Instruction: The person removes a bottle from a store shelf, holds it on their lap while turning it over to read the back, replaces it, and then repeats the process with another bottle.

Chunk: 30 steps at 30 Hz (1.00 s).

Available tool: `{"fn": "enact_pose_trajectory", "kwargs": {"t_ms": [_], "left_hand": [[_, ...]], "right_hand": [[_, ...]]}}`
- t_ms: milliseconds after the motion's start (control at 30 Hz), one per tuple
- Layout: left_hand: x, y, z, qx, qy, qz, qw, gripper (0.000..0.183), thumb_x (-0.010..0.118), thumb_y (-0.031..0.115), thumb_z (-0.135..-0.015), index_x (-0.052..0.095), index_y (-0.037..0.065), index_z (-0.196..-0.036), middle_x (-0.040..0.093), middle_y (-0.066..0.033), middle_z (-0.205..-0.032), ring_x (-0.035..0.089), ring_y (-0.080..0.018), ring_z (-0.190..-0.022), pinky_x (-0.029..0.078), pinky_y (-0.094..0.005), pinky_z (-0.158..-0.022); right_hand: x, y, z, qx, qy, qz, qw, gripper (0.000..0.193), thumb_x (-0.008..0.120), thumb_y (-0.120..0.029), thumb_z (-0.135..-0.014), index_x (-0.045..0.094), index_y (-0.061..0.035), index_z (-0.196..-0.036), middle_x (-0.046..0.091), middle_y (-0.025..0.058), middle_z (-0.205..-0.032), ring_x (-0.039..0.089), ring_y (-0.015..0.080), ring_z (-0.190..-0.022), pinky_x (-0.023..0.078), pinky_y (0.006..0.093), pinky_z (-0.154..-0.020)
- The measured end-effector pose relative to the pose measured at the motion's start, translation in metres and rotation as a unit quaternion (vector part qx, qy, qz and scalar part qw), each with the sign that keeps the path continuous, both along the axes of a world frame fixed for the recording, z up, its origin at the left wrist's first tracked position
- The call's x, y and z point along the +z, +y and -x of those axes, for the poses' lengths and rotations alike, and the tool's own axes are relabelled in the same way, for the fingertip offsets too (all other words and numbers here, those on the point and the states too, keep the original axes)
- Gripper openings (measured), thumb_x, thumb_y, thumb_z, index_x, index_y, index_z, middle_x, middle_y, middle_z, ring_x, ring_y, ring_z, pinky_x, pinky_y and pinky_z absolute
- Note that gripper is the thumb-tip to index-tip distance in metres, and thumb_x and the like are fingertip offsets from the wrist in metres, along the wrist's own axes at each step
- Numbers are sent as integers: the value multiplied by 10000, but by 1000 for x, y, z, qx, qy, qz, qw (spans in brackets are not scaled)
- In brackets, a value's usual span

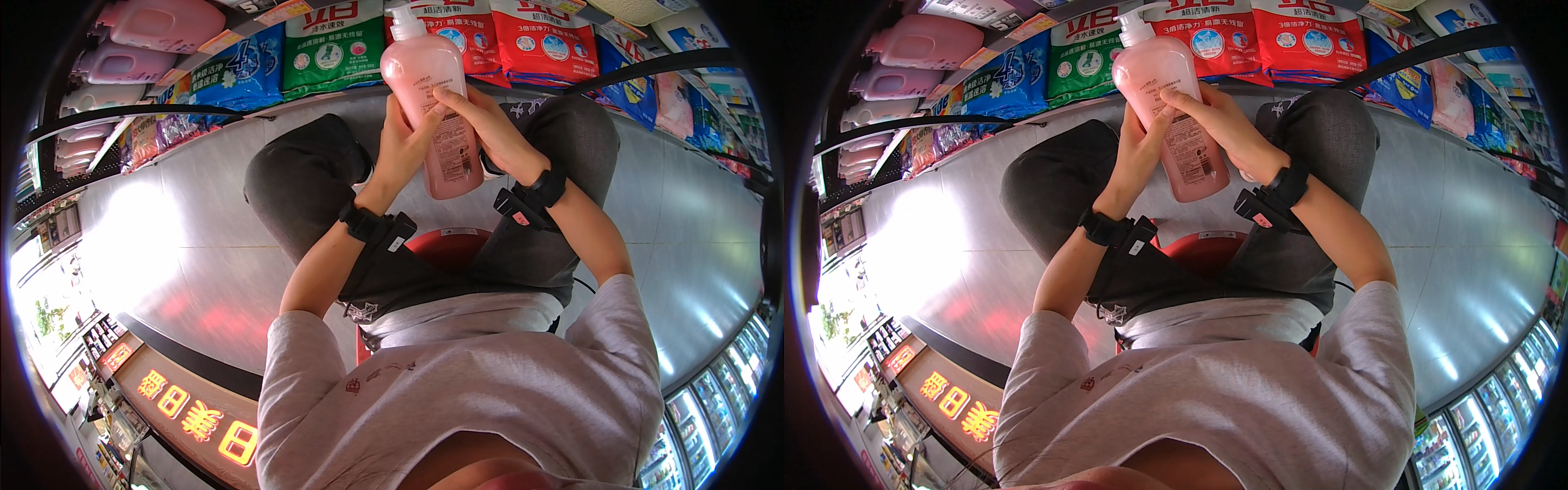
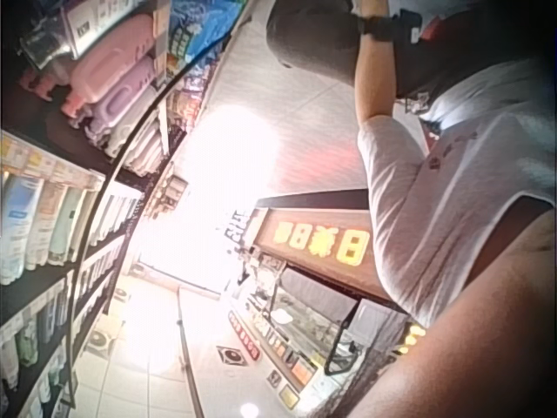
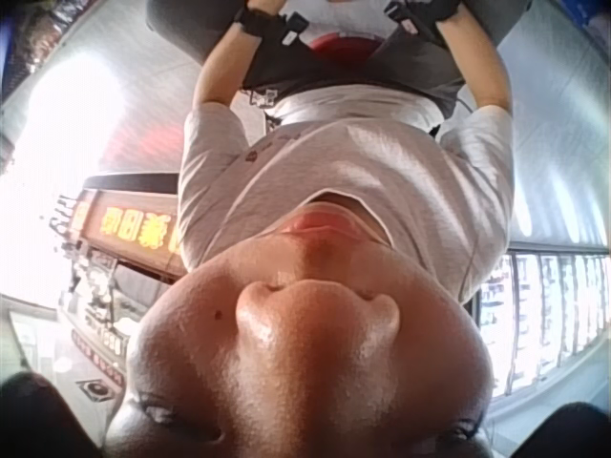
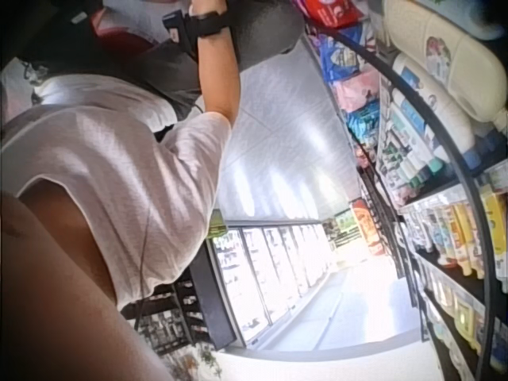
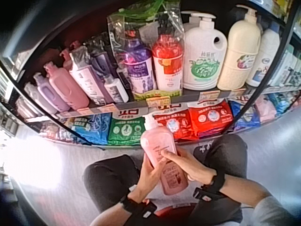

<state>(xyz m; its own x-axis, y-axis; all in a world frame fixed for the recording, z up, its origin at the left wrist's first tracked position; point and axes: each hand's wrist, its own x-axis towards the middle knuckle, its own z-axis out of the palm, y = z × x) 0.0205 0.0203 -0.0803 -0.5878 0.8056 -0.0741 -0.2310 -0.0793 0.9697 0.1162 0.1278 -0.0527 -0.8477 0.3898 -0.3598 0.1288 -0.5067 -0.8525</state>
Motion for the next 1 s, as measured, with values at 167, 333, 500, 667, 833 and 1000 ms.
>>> {"fn": "enact_pose_trajectory", "kwargs": {"t_ms": [167,333,500,667,833,1000], "left_hand": [[-1,0,0,1,4,4,1000,372,608,164,-861,386,-25,-1091,544,-109,-1009,555,-122,-893,480,-253,-746],[-4,-1,1,2,8,14,1000,375,606,171,-863,391,-27,-1098,549,-111,-1012,557,-122,-890,478,-252,-741],[-2,-1,0,2,3,16,1000,377,606,175,-865,395,-27,-1103,554,-111,-1011,557,-122,-891,478,-251,-741],[-2,-1,0,1,1,16,1000,368,603,170,-867,396,-25,-1102,553,-110,-1011,557,-121,-890,478,-249,-740],[-2,0,-1,0,-12,5,1000,371,601,168,-868,391,-28,-1101,548,-110,-1007,554,-121,-889,477,-248,-740],[-11,0,-3,1,-46,-2,999,376,591,187,-876,386,-36,-1099,540,-107,-1008,545,-115,-883,471,-243,-738]], "right_hand": [[1,0,0,1,-3,2,1000,460,605,-392,-838,549,-16,-1096,598,44,-984,571,87,-895,444,231,-760],[0,0,-1,-1,-2,0,1000,468,604,-400,-838,551,-16,-1101,598,44,-988,569,87,-898,441,228,-762],[-3,0,0,-1,-1,-6,1000,471,602,-407,-837,554,-18,-1098,599,43,-988,567,85,-895,439,227,-763],[1,-1,0,1,-2,-6,1000,474,602,-412,-835,555,-18,-1094,600,40,-981,567,84,-893,439,226,-762],[0,0,0,0,-8,-13,1000,479,597,-417,-837,552,-16,-1094,601,41,-980,569,84,-887,442,228,-756],[-2,1,1,13,-43,-25,999,475,567,-430,-851,559,-19,-1090,603,45,-978,572,87,-882,442,227,-755]]}}
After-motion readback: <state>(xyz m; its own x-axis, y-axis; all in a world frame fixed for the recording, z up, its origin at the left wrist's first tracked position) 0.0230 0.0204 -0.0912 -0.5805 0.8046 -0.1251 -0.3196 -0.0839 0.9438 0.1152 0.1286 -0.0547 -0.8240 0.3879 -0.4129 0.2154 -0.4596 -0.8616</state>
